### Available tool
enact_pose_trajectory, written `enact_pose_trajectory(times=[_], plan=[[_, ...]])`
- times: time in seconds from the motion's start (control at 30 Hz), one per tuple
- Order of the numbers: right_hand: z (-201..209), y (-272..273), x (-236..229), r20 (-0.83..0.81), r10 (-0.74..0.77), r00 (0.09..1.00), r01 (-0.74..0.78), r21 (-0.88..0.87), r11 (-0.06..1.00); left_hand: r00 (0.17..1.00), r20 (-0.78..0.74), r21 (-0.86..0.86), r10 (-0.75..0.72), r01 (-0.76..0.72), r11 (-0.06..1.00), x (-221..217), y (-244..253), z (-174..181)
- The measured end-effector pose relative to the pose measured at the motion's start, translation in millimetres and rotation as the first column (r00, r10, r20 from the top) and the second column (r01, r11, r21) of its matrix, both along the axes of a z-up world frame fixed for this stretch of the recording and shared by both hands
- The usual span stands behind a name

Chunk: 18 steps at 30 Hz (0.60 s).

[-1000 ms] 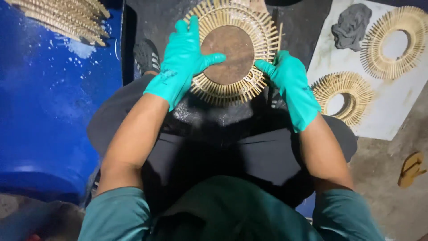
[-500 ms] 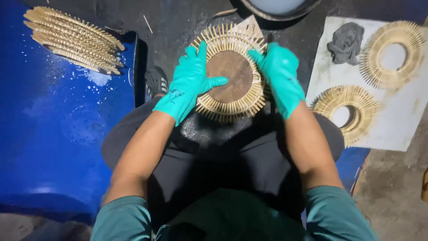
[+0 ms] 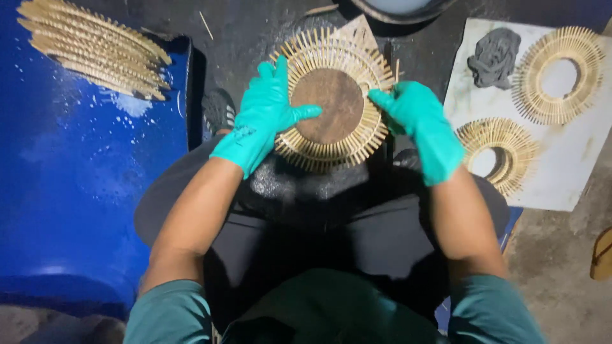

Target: Assembling a circular bamboo structure by inserting and securing wooden slats into a central hub using a mallet and a thin tool.

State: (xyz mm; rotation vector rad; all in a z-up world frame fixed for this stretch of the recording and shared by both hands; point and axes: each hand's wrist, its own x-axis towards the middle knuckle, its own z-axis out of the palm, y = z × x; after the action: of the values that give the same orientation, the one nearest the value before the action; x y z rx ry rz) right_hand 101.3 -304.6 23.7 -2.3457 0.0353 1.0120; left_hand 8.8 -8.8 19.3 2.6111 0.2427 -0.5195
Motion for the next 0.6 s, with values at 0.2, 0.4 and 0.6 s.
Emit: enact_pose_trajectory(times=[0.2,0.4,0.6], plan=[[-41.1,-6.1,-5.8,0.156,0.040,0.987,-0.033,-0.046,0.998,1.000,-0.003,-0.005,0.021,-0.021,1.000,-9.5,-2.2,-8.8],[-4.5,-13.1,2.0,0.225,-0.071,0.972,0.068,0.019,0.997,0.999,0.038,-0.011,0.022,-0.022,1.000,-13.4,14.0,-11.2],[0.7,-15.0,-8.0,-0.085,0.025,0.996,-0.028,-0.039,0.999,0.991,0.107,-0.066,0.085,-0.078,0.995,-16.6,14.6,-14.6]])
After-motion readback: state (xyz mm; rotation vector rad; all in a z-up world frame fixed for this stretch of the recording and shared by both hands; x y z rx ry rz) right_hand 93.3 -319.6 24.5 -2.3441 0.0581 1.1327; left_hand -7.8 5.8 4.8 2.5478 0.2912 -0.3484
